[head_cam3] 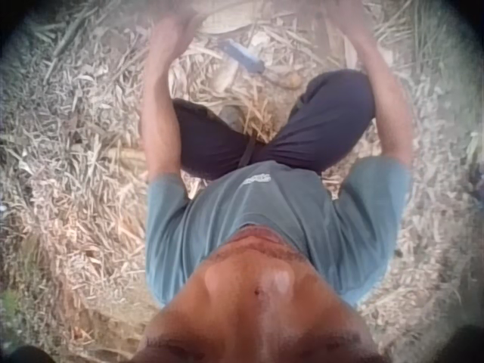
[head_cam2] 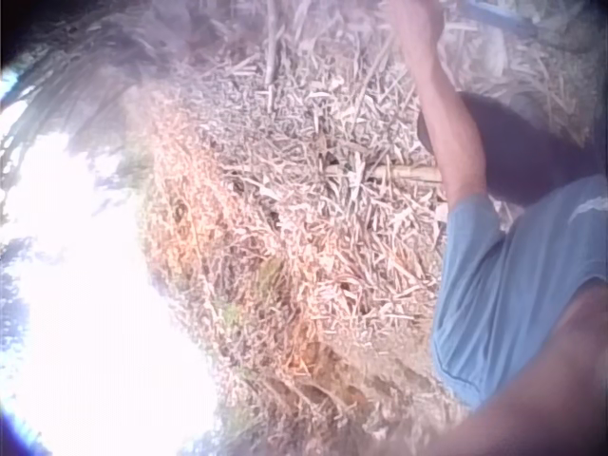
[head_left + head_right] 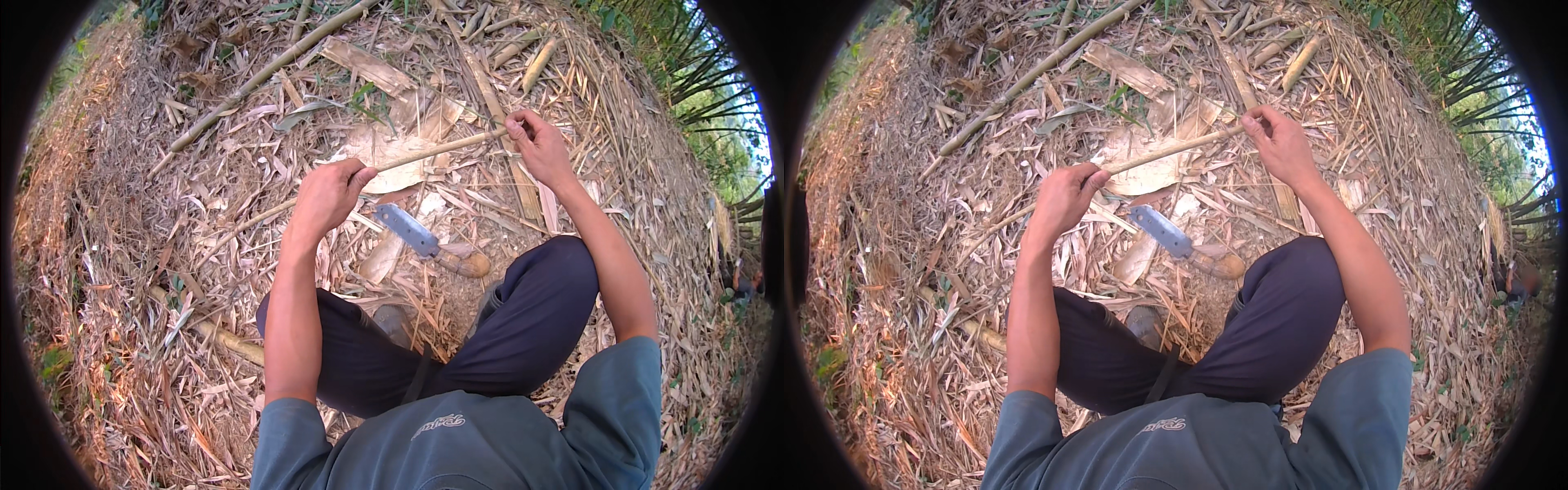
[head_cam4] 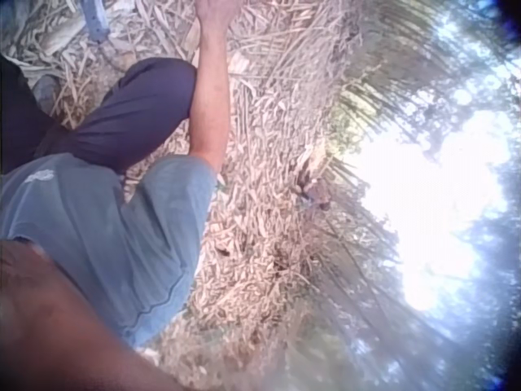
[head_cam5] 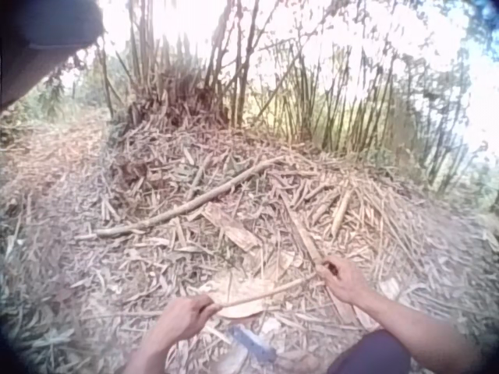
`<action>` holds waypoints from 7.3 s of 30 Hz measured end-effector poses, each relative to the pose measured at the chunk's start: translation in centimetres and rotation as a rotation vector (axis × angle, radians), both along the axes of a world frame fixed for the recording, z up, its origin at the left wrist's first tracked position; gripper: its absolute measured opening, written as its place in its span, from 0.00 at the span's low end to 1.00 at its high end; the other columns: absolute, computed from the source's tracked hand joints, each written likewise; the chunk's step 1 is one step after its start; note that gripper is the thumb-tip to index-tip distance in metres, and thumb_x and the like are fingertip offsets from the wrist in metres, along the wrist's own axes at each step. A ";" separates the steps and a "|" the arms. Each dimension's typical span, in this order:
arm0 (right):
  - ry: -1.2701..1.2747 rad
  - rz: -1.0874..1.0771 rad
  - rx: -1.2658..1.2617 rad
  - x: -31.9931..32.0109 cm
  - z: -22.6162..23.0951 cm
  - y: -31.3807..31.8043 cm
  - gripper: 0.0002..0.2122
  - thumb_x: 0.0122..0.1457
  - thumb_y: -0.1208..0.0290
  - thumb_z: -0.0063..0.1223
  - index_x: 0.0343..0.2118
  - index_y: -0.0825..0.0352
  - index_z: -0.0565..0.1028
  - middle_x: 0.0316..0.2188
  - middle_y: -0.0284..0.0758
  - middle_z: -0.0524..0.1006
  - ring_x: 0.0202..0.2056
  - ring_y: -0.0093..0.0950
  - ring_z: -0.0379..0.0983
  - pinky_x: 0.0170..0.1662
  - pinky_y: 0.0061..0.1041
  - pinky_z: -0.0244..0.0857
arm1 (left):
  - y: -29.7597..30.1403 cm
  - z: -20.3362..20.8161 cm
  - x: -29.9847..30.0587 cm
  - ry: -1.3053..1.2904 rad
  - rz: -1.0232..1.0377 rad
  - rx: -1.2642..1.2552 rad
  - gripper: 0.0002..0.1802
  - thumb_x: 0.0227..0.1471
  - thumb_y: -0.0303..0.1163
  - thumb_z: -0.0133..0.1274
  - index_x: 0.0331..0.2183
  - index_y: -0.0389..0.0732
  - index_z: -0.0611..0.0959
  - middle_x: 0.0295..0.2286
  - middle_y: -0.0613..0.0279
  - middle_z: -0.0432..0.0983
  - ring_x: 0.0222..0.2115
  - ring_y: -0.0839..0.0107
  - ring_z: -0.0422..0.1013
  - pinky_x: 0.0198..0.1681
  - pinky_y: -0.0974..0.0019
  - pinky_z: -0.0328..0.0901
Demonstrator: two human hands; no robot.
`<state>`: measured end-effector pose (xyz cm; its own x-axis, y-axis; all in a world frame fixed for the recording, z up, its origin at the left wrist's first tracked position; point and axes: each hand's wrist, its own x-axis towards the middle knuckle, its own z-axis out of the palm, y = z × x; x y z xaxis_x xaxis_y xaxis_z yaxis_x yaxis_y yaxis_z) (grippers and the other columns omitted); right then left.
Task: The person sits on the ground in a bamboo grove and uses a large knife to split a thin bamboo stick into smaller strips. They repeatedly strike the stick against a larger piece of bamboo to separate the fibers and then gather the resulting strips.
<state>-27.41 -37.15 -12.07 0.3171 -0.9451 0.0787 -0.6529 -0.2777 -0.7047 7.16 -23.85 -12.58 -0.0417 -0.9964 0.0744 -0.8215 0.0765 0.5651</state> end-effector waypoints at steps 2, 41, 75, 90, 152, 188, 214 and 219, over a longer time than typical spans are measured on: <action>-0.097 -0.010 -0.004 -0.2 -0.7 -0.2 0.15 0.66 0.57 0.52 0.42 0.66 0.75 0.22 0.27 0.72 0.23 0.15 0.63 0.27 0.19 0.61 | -0.1 0.1 -0.2 0.018 0.007 0.046 0.23 0.60 0.48 0.50 0.26 0.37 0.80 0.19 0.46 0.73 0.25 0.44 0.71 0.29 0.48 0.63; 0.873 0.241 0.288 7.0 -26.2 15.4 0.19 0.63 0.52 0.47 0.44 0.65 0.73 0.38 0.46 0.79 0.42 0.40 0.78 0.60 0.49 0.55 | 2.5 1.2 8.7 -0.108 0.874 -0.798 0.12 0.58 0.37 0.58 0.33 0.37 0.81 0.15 0.64 0.72 0.15 0.73 0.66 0.19 0.67 0.58; 0.844 0.197 0.630 5.5 -25.6 18.8 0.34 0.51 0.47 0.62 0.54 0.67 0.67 0.41 0.40 0.80 0.45 0.35 0.77 0.56 0.36 0.62 | 1.9 1.9 5.7 -0.128 0.820 -0.639 0.21 0.60 0.45 0.56 0.39 0.34 0.83 0.24 0.62 0.77 0.23 0.71 0.69 0.26 0.64 0.61; 0.723 0.188 0.698 6.2 -28.6 20.4 0.33 0.51 0.47 0.63 0.52 0.69 0.69 0.43 0.44 0.80 0.45 0.40 0.78 0.47 0.39 0.73 | 2.3 3.4 2.9 -0.208 0.765 -0.659 0.16 0.59 0.41 0.58 0.33 0.35 0.82 0.18 0.68 0.71 0.17 0.79 0.62 0.19 0.69 0.54; -0.180 -1.150 -0.060 -16.1 -31.6 1.7 0.16 0.53 0.73 0.58 0.45 0.75 0.78 0.36 0.41 0.82 0.37 0.30 0.78 0.42 0.31 0.70 | 0.2 3.4 -2.0 0.292 0.504 -0.445 0.12 0.60 0.35 0.57 0.34 0.33 0.81 0.16 0.74 0.63 0.17 0.84 0.53 0.19 0.73 0.45; 1.574 0.482 0.297 19.2 0.0 -8.6 0.23 0.46 0.55 0.60 0.40 0.71 0.79 0.39 0.47 0.81 0.42 0.43 0.78 0.48 0.40 0.72 | -2.4 -3.7 10.1 0.343 0.701 -0.021 0.10 0.56 0.37 0.55 0.35 0.42 0.84 0.25 0.52 0.80 0.26 0.53 0.77 0.31 0.52 0.69; 1.372 0.445 0.874 33.6 -21.7 -36.5 0.13 0.48 0.74 0.53 0.37 0.72 0.81 0.43 0.54 0.79 0.46 0.47 0.77 0.46 0.40 0.73 | -26.3 -13.5 48.3 -0.108 0.803 0.512 0.18 0.63 0.43 0.47 0.42 0.42 0.84 0.25 0.41 0.78 0.28 0.41 0.75 0.31 0.45 0.68; 1.613 0.413 0.902 36.6 -24.6 -41.2 0.18 0.47 0.64 0.62 0.43 0.63 0.82 0.45 0.42 0.81 0.48 0.37 0.78 0.47 0.36 0.73 | -33.0 -13.2 59.4 -0.205 0.874 0.404 0.18 0.63 0.44 0.45 0.42 0.44 0.83 0.24 0.40 0.78 0.27 0.39 0.74 0.31 0.43 0.67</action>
<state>9.17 -78.30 -36.69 -0.2413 -0.3850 -0.8908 -0.7446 -0.5153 0.4244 66.53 -56.81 -25.76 0.7480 -0.6313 -0.2048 -0.5819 -0.7723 0.2550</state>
